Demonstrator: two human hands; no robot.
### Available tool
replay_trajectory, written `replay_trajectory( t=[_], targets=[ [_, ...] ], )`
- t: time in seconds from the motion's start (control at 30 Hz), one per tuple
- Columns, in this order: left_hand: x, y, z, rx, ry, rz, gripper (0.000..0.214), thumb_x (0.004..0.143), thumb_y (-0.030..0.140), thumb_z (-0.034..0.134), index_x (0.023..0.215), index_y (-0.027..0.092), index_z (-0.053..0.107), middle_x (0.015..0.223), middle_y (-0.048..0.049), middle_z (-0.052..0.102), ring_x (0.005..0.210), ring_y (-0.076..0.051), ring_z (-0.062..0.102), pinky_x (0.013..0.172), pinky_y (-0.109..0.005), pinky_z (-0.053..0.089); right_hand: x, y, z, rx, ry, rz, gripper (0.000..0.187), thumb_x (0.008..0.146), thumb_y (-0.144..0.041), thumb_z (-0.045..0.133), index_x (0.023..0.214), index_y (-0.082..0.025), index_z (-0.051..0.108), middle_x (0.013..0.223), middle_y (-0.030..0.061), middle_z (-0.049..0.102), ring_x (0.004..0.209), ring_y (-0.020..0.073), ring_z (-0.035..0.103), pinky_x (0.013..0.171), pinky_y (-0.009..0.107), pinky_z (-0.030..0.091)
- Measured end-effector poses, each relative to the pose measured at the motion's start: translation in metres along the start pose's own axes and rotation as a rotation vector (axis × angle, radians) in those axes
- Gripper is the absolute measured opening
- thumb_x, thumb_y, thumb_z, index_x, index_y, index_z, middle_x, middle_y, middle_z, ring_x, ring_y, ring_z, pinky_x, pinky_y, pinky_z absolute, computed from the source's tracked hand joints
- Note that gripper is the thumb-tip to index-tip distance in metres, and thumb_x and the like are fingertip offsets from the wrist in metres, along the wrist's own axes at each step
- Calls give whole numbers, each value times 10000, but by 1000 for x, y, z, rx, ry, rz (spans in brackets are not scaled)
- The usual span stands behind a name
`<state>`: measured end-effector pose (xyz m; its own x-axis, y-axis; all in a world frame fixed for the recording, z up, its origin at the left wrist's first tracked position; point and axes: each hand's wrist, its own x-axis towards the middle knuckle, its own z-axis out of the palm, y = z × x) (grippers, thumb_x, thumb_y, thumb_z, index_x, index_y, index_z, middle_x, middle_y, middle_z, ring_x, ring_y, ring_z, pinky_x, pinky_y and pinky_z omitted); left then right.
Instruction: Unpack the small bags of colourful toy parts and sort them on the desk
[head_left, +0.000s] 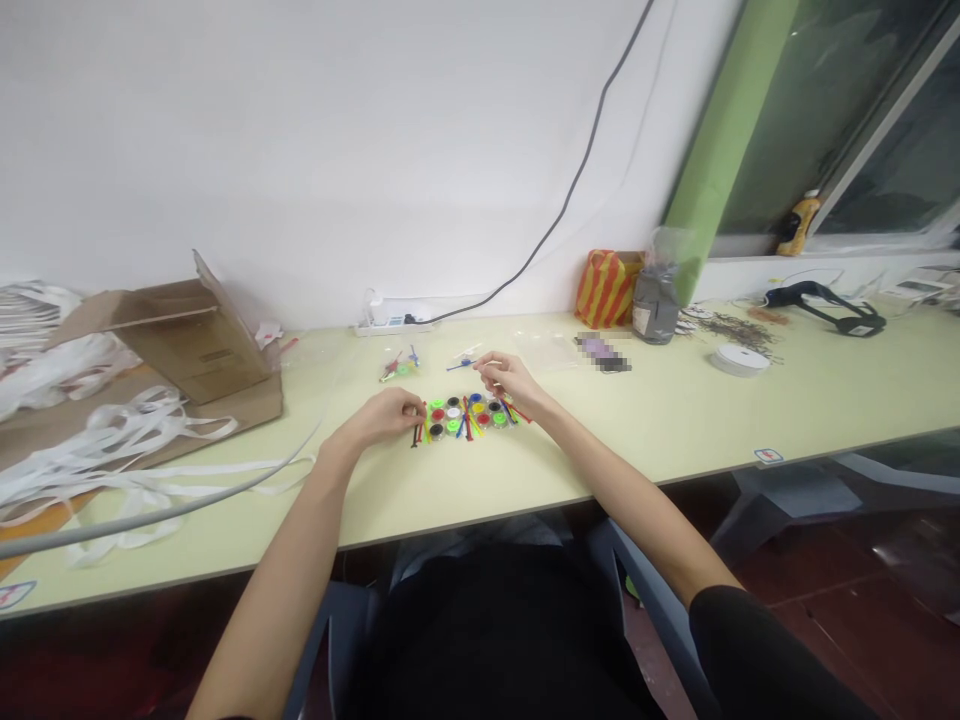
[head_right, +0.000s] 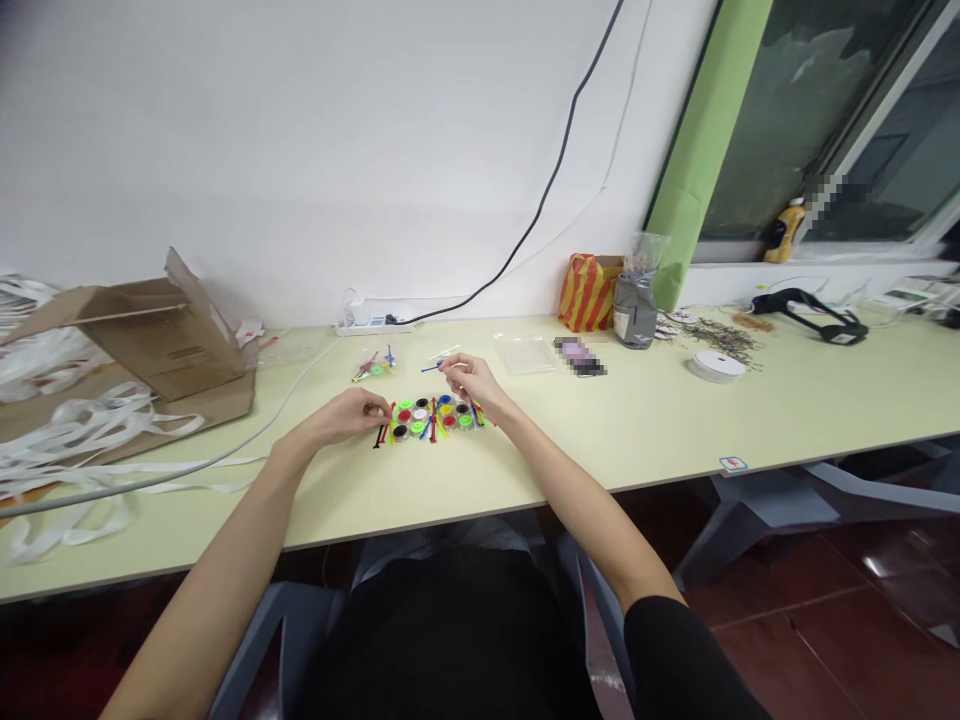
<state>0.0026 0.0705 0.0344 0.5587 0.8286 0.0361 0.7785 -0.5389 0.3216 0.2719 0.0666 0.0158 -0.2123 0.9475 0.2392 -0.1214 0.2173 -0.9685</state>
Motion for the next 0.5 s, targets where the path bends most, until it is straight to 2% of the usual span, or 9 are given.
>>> replay_trajectory(
  t=[0.07,0.17,0.27,0.4,0.5],
  targets=[
    [-1,-1,-2,29,38,-24,280,817,398,565,835,190,751,618,-10,576,584,-148,479,560,-260,324,0,0,0,-4,1,-6,203,770,-333,640,905,-185,611,601,-39,506,483,85,404,411,187,254],
    [-1,-4,-3,121,185,-85,288,881,369,488,920,208,724,766,-39,669,707,-189,580,616,-279,365,1,2,0,-32,4,-18,200,785,-337,620,913,-184,606,595,-46,497,479,88,400,415,193,252],
    [0,-10,0,184,277,-113,278,908,293,433,1003,217,683,909,-59,708,826,-222,629,675,-302,406,2,7,1,-160,43,-92,167,818,-288,555,939,-184,604,593,-52,490,493,100,410,457,206,306],
    [2,-18,8,207,313,-23,284,878,157,396,950,204,666,1058,-89,673,943,-237,630,765,-329,456,9,19,-4,-554,160,-329,271,844,-171,476,1072,-192,622,766,0,603,703,154,552,703,278,455],
    [4,-18,13,201,381,50,304,874,108,374,908,198,662,1032,-96,645,1003,-246,610,845,-358,471,30,27,-12,-836,157,-388,357,863,-110,455,1167,-191,624,1014,72,649,944,203,577,896,342,447]
  ],
)
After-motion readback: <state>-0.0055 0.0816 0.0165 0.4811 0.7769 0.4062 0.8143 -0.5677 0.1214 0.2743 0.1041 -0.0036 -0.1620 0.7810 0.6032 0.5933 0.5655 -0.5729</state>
